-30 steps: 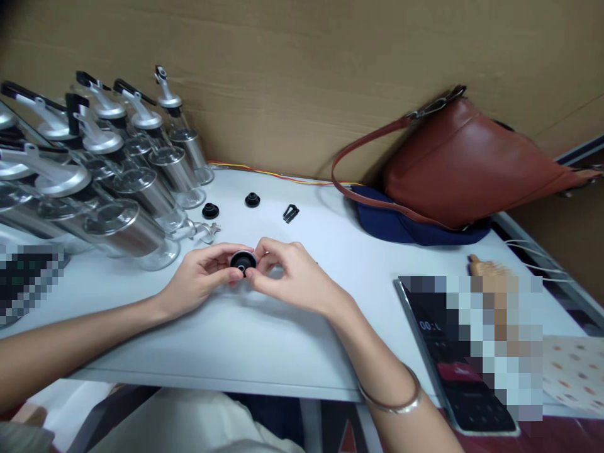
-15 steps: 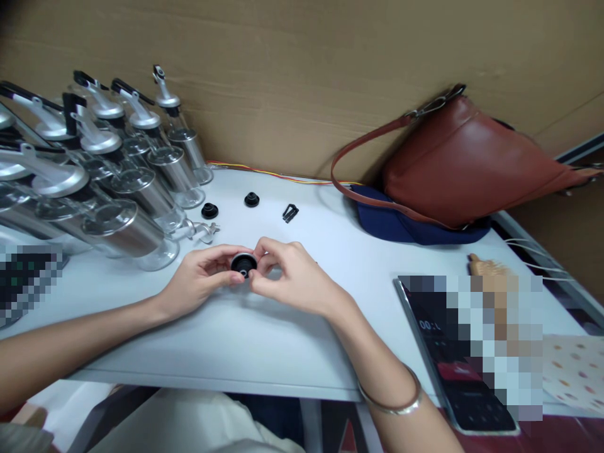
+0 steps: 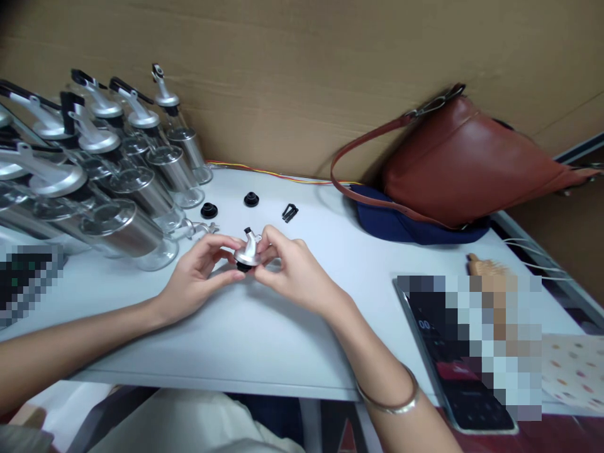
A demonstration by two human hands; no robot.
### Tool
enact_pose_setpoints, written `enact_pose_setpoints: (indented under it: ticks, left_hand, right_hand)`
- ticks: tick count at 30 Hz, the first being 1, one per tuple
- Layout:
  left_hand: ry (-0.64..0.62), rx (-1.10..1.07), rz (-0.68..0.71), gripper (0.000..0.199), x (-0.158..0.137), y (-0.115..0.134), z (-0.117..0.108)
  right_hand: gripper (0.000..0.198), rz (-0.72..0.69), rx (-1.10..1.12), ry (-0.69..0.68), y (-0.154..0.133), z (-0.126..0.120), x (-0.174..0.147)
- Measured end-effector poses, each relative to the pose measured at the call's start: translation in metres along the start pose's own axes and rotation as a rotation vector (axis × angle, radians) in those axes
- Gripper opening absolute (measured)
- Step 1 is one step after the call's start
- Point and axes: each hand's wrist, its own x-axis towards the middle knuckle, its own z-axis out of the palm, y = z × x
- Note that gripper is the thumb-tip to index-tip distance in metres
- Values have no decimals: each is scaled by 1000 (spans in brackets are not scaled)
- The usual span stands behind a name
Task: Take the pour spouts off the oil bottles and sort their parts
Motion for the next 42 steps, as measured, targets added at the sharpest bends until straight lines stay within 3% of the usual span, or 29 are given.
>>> enact_pose_setpoints:
  ticks: [8, 13, 20, 23, 27, 31, 36, 42]
  left_hand:
    - [-25, -20, 16, 27, -1, 3, -1]
    - [-13, -26, -75, 30, 1, 5, -3]
    - [73, -65, -166, 29, 3, 2, -1]
    - [40, 170, -67, 23, 5, 4, -5]
    - [-50, 692, 174, 19, 12, 13, -17]
    - [-24, 1030, 167, 25, 18, 13, -24]
    - [-61, 1053, 22, 38, 19, 3, -25]
    - [-20, 1125, 52, 35, 23, 0, -30]
  right_hand:
    - [11, -49, -123, 10, -3, -5, -1]
    - [11, -53, -232, 186, -3, -14, -1]
    - [11, -169, -309, 94, -1, -11, 0]
    - [8, -159, -303, 129, -2, -12, 0]
    - [7, -133, -277, 171, 1, -13, -1]
    - [9, -104, -234, 195, 4, -12, -2]
    - [7, -79, -253, 173, -1, -11, -2]
    - [7, -79, -270, 178, -3, -12, -2]
